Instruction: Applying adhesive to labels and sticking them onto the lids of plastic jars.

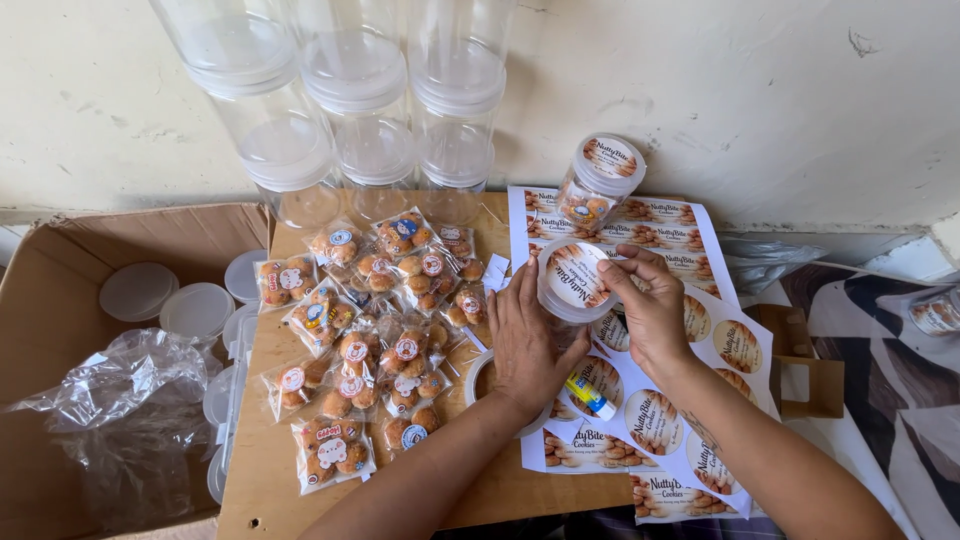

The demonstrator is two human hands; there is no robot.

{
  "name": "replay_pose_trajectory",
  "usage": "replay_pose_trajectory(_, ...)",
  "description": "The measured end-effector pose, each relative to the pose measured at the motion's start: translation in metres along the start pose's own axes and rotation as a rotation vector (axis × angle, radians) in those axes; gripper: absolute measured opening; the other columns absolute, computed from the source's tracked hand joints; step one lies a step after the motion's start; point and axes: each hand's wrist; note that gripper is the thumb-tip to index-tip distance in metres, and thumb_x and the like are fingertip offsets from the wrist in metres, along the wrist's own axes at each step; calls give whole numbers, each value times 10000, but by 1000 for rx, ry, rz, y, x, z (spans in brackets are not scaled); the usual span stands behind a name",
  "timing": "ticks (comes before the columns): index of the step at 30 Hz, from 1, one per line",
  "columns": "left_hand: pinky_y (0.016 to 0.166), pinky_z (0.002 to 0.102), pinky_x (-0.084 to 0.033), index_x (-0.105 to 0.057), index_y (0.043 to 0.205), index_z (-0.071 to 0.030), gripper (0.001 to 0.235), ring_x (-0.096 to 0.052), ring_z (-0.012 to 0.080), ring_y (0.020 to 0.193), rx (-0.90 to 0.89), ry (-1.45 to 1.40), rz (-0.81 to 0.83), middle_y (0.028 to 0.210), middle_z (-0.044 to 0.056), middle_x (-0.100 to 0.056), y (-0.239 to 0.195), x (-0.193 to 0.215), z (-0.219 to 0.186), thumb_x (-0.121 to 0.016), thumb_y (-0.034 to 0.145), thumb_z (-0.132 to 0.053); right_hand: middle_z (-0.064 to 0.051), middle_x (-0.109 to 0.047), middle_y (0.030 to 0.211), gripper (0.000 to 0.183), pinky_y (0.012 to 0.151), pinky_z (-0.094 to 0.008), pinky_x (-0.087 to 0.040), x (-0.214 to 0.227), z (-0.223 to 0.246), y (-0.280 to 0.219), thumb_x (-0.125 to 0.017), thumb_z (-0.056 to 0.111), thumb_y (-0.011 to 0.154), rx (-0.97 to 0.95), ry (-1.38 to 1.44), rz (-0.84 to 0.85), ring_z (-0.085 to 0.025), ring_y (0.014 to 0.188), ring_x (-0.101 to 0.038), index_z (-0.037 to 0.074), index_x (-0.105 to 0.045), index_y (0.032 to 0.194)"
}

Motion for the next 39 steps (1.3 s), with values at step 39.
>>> replay_pose_trajectory(39,1107,708,-152,-183,1620,-129,1197,-474,402,1186,-37,17,-75,1302,198,-424,-4,-7,8,-920,715,-394,-45,-709,861,167,871,-400,-494,14,71,-26,-724,90,889,1293,-1293,148,-216,870,-667,130,-774,1043)
Point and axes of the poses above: each hand's wrist, its own y-axis towards the middle knuckle, its own x-axis out of the back of the hand, z = x × y
